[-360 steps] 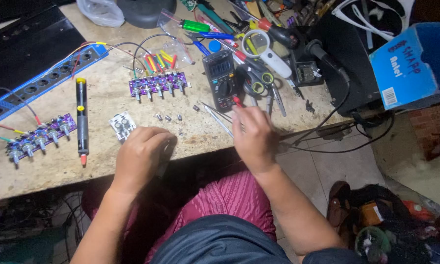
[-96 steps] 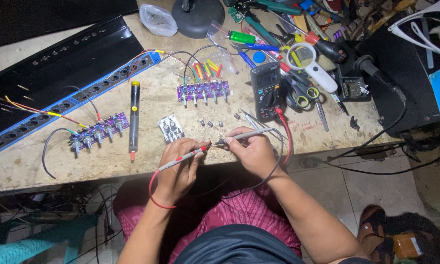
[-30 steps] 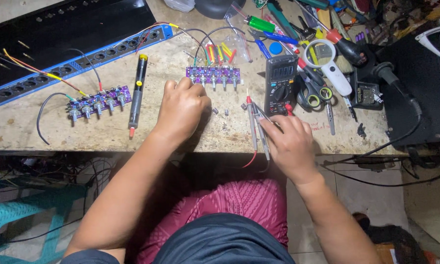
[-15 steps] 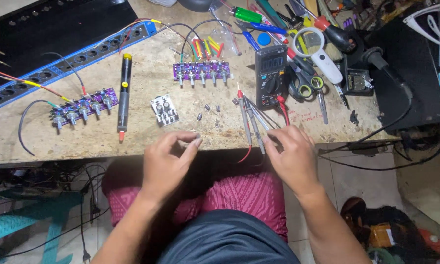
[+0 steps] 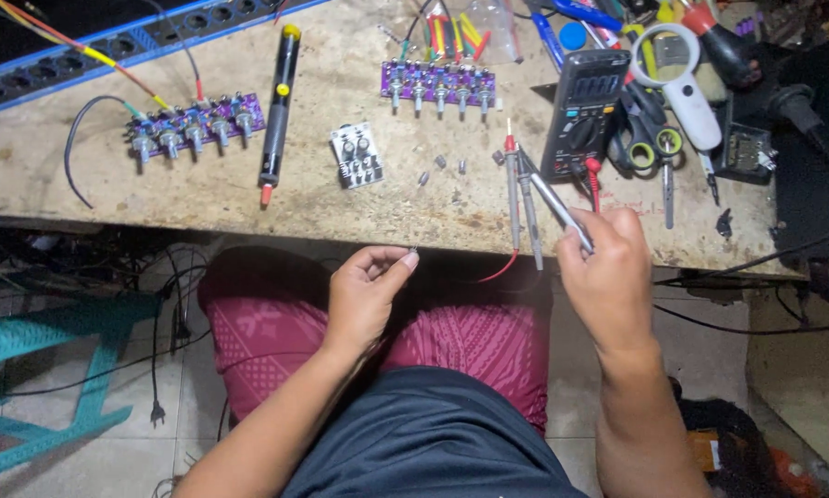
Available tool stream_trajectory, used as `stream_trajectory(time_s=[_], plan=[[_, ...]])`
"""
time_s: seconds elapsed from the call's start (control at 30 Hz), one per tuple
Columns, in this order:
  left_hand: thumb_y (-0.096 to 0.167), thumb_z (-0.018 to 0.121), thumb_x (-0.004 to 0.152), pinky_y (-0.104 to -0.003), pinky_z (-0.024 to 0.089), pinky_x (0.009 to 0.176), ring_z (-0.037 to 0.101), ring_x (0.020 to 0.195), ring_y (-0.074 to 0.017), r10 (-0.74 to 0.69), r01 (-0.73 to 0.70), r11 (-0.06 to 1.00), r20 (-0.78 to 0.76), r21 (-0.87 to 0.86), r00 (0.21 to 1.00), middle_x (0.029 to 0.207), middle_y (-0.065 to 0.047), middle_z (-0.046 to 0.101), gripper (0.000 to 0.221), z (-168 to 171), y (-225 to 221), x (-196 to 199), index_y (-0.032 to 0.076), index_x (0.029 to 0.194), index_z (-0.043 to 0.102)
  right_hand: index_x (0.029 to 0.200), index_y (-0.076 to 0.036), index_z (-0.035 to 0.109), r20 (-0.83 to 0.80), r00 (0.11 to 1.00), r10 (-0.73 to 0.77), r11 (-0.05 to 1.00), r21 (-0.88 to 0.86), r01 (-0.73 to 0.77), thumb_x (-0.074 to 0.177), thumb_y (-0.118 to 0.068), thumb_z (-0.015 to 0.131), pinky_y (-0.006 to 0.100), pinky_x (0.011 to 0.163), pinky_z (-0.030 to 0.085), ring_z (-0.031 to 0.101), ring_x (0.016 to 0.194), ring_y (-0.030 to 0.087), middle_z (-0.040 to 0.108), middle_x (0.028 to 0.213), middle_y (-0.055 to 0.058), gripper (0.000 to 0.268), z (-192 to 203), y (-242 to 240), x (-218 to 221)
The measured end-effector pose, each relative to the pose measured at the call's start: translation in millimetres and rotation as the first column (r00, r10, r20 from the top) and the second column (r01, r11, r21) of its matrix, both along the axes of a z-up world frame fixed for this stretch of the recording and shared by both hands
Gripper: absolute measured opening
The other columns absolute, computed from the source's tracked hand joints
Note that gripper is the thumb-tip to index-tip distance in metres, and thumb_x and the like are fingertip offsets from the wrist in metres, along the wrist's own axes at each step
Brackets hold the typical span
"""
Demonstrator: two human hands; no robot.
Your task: Testing and marking electronic components on a workbench using a multimeter and a pen
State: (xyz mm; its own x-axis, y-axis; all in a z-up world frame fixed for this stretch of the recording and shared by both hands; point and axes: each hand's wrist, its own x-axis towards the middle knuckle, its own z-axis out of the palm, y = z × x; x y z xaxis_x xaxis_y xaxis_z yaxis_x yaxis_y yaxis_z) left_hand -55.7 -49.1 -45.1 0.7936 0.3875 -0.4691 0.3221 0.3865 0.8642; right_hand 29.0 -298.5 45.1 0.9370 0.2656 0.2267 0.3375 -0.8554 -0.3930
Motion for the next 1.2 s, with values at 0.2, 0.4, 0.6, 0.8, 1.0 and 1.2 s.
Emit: stream_trajectory(time_s=[0.2, 0.4, 0.6, 0.8, 1.0, 1.2], plan=[[0.007, 0.087, 0.079, -0.025, 0.061, 0.066, 0.066, 0.071, -0.0080, 0.052, -0.053, 0.997, 0.028, 0.048, 0.998, 0.077, -0.009, 0.076, 0.019, 13, -4, 0, 0.002, 0.095, 0.079, 0.120, 0.004, 0.077, 0.035, 0.999, 0.005, 1.000, -0.010, -0.005, 0.103, -0.004, 0.068, 0.045, 0.068, 0.054, 0.070, 0.079, 0.040, 0.069, 0.089, 0.022, 0.021, -2, -9, -11], [0.007, 0.089, 0.075, -0.025, 0.060, 0.062, 0.065, 0.066, -0.0075, 0.074, -0.074, 0.995, 0.010, 0.065, 0.997, 0.072, -0.008, 0.074, 0.019, 11, -5, 4, 0.002, 0.091, 0.080, 0.120, 0.003, 0.077, -0.029, 1.000, -0.004, 1.000, -0.013, 0.004, 0.110, -0.005, 0.064, 0.040, 0.065, 0.054, 0.069, 0.072, 0.033, 0.072, 0.087, 0.020, 0.018, 0, -12, -12], [0.007, 0.090, 0.072, -0.026, 0.059, 0.058, 0.066, 0.063, -0.0076, 0.060, -0.060, 0.991, 0.005, 0.116, 0.998, 0.068, -0.009, 0.074, 0.018, 9, -3, 6, 0.003, 0.088, 0.082, 0.127, 0.006, 0.067, -0.055, 0.998, 0.009, 0.983, 0.182, 0.001, 0.109, -0.002, 0.051, 0.045, 0.069, 0.053, 0.065, 0.072, 0.038, 0.069, 0.090, 0.026, 0.026, -4, -10, -30], [0.007, 0.088, 0.072, -0.026, 0.059, 0.059, 0.066, 0.065, -0.0080, 0.049, -0.048, 0.990, -0.008, 0.134, 0.999, 0.069, -0.010, 0.075, 0.018, 15, 0, 9, 0.004, 0.088, 0.082, 0.121, -0.010, 0.073, -0.152, 0.969, 0.196, 0.949, 0.276, -0.149, 0.105, -0.013, 0.060, 0.045, 0.075, 0.059, 0.076, 0.095, 0.037, 0.078, 0.105, 0.016, 0.021, 14, 48, -44], [0.007, 0.088, 0.070, -0.027, 0.059, 0.057, 0.068, 0.063, -0.0085, 0.025, -0.023, 0.985, -0.006, 0.172, 1.000, 0.068, -0.011, 0.076, 0.018, 16, 2, 10, 0.005, 0.087, 0.083, 0.114, -0.013, 0.072, -0.020, 0.975, 0.221, 0.974, 0.050, -0.220, 0.103, -0.020, 0.064, 0.041, 0.075, 0.060, 0.075, 0.091, 0.030, 0.076, 0.099, 0.008, 0.015, -20, 45, -49], [0.004, 0.088, 0.073, -0.025, 0.062, 0.064, 0.068, 0.070, -0.0098, 0.049, -0.053, 0.997, 0.056, 0.064, 0.997, 0.075, -0.013, 0.076, 0.021, 15, 0, 4, 0.002, 0.093, 0.081, 0.124, -0.020, 0.074, 0.039, 0.966, 0.256, 0.966, -0.032, -0.255, 0.104, -0.024, 0.062, 0.044, 0.062, 0.057, 0.071, 0.072, 0.032, 0.066, 0.081, 0.007, 0.024, -10, 58, -58]])
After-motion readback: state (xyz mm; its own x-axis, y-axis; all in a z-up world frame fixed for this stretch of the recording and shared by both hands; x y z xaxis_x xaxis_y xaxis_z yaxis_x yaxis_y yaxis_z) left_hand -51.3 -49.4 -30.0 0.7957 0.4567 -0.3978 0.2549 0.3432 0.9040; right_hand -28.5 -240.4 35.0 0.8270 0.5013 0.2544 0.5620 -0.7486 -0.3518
